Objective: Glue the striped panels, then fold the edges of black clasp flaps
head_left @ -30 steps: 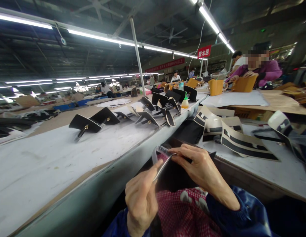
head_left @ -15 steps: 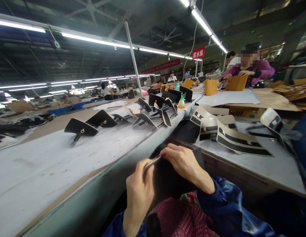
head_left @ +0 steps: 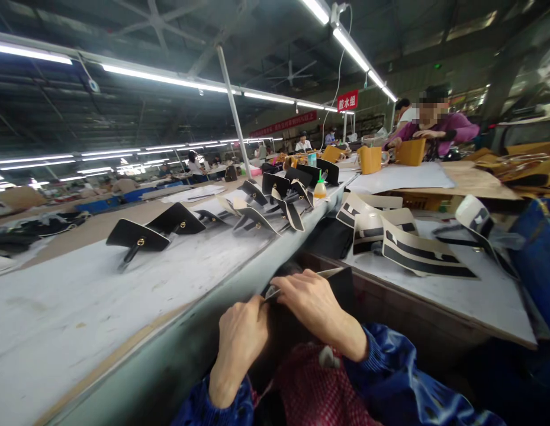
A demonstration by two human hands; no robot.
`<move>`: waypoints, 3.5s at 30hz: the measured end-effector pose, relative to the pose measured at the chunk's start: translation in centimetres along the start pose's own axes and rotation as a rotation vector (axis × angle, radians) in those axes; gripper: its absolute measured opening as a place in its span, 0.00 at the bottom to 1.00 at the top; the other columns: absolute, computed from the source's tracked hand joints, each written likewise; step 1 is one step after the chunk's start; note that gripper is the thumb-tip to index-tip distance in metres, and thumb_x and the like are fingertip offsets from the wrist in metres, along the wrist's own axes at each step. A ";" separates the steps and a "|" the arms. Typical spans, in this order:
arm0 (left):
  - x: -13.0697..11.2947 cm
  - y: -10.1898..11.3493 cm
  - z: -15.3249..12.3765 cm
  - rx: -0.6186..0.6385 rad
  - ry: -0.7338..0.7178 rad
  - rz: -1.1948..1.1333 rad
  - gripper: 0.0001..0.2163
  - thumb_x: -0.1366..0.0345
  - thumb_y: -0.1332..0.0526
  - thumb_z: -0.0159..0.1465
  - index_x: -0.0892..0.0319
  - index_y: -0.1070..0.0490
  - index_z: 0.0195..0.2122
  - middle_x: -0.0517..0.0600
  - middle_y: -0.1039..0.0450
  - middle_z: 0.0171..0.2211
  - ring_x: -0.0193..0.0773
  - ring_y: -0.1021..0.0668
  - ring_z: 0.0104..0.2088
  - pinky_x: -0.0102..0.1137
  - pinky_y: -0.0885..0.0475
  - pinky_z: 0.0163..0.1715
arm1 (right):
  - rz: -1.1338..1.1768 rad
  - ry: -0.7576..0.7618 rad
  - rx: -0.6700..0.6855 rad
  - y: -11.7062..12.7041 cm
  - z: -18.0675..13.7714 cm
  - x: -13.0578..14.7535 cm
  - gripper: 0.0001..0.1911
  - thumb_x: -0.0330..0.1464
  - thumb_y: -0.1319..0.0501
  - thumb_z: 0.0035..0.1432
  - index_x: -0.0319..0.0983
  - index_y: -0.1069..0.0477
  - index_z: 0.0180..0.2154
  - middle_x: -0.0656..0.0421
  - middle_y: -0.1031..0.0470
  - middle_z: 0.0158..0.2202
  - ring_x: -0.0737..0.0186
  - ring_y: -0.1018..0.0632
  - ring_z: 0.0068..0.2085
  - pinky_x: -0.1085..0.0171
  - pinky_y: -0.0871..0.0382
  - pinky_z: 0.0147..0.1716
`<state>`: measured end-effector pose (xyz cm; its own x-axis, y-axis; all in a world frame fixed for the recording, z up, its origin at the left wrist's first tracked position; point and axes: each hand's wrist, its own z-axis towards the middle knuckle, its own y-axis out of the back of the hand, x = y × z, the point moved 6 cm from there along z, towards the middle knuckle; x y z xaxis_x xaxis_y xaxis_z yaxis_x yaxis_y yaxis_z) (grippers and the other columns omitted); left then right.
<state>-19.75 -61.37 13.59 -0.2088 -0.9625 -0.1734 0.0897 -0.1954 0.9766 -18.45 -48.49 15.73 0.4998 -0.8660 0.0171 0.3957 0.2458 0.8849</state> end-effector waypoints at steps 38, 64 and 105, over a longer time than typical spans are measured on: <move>2.2 4.1 -3.1 0.053 -0.220 -0.788 0.09 0.64 0.42 0.67 0.56 0.22 0.42 0.44 0.21 0.33 0.37 0.21 0.36 0.26 0.32 0.37 | 1.154 -0.705 -0.675 5.7 -6.1 -10.3 0.16 0.42 0.23 0.42 0.43 0.22 0.31 0.60 0.22 0.30 0.64 0.25 0.30 0.68 0.29 0.27; -4.0 3.7 -2.4 -0.554 -0.497 -0.684 0.13 0.73 0.43 0.68 0.66 0.22 0.49 0.56 0.16 0.42 0.39 0.15 0.39 0.25 0.22 0.41 | 1.022 -0.708 -0.534 6.0 -6.3 -9.9 0.20 0.49 0.28 0.46 0.40 0.27 0.27 0.63 0.31 0.24 0.66 0.32 0.26 0.67 0.40 0.23; -5.8 2.2 -1.1 -0.692 -0.587 -0.982 0.15 0.76 0.39 0.65 0.57 0.21 0.50 0.51 0.17 0.43 0.38 0.16 0.42 0.29 0.18 0.44 | 0.553 -0.358 -0.737 9.7 -6.2 -7.0 0.10 0.35 0.34 0.59 0.43 0.29 0.26 0.59 0.23 0.33 0.61 0.24 0.33 0.63 0.32 0.33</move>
<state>-17.22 -56.40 16.59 -0.8401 -0.1803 -0.5116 0.0974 -0.9780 0.1846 -13.35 -37.32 21.32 0.5445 -0.5984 0.5878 0.6184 0.7598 0.2006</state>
